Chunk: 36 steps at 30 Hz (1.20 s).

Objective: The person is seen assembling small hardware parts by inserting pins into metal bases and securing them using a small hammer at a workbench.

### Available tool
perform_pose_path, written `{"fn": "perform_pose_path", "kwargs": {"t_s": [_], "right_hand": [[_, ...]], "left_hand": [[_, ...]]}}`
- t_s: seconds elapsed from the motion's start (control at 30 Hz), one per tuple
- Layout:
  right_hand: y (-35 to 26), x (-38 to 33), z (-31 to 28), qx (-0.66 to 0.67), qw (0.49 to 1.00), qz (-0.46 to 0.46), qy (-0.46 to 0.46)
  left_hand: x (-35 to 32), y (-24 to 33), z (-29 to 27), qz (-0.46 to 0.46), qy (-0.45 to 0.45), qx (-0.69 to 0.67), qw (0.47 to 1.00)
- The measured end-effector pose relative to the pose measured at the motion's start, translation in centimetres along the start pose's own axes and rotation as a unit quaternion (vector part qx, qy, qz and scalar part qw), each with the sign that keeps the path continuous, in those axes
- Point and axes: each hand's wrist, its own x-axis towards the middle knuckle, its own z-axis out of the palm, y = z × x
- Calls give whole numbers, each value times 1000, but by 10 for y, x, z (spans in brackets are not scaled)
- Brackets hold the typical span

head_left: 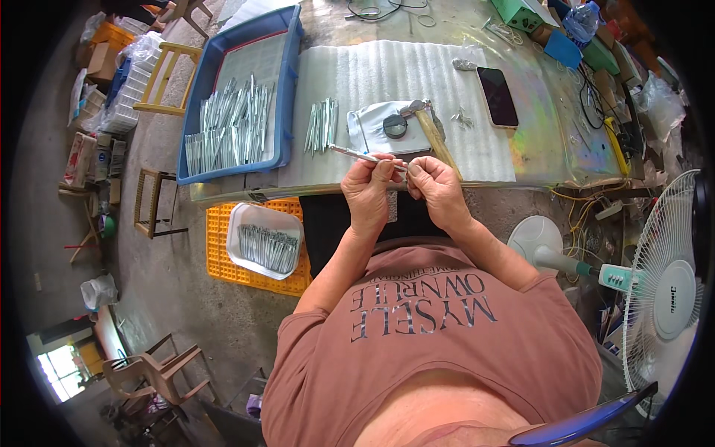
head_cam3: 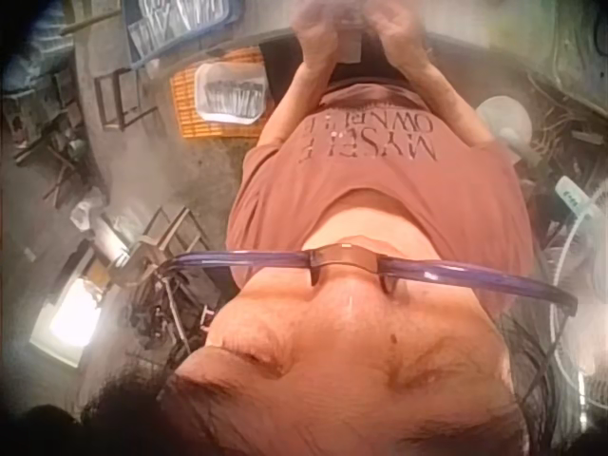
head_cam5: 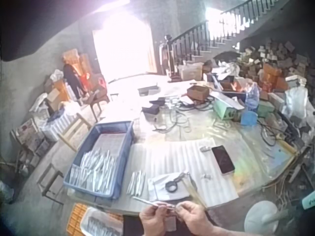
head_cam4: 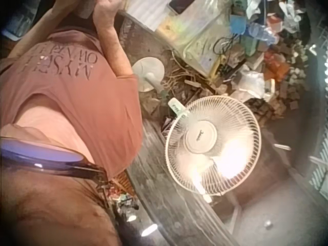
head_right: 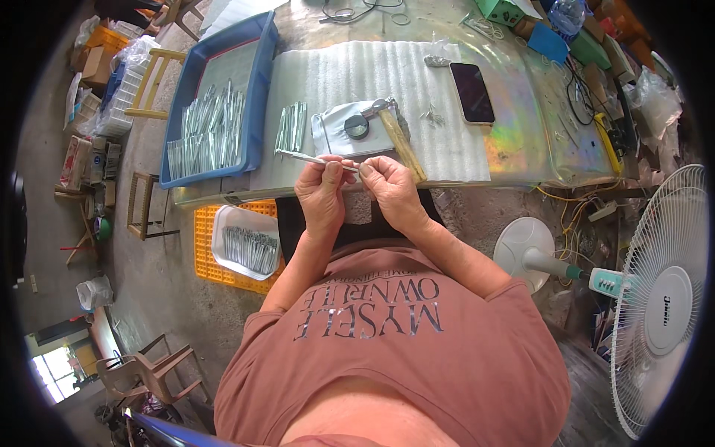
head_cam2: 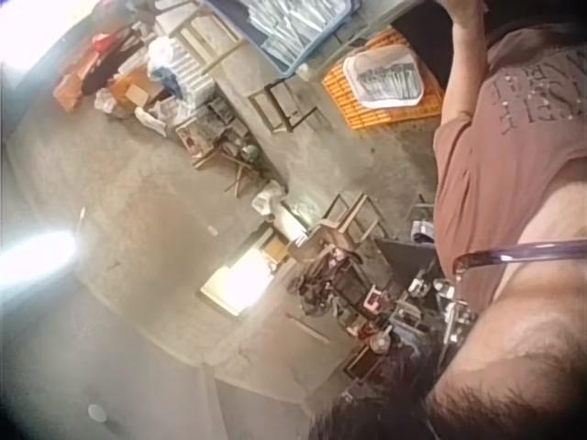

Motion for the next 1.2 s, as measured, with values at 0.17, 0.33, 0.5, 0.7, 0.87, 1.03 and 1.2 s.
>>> {"fn": "perform_pose_path", "kwargs": {"t_s": [0.17,0.33,0.5,0.7,0.87,1.03,1.2], "right_hand": [[1,3,1,-55,997,-43,19],[0,2,-5,-41,998,-49,17],[-5,-2,-11,-67,996,-57,15],[-6,-7,-15,-71,996,-52,15],[-5,-9,-18,-76,996,-54,15],[-5,-11,-19,-75,996,-52,9],[-6,-12,-20,-79,996,-48,13]], "left_hand": [[3,2,0,15,3,34,999],[18,4,-1,18,10,45,999],[50,-13,-13,58,8,159,985],[70,-29,-18,73,1,196,978],[73,-32,-17,73,10,209,975],[73,-31,-17,71,9,208,975],[73,-32,-16,72,13,200,977]]}}
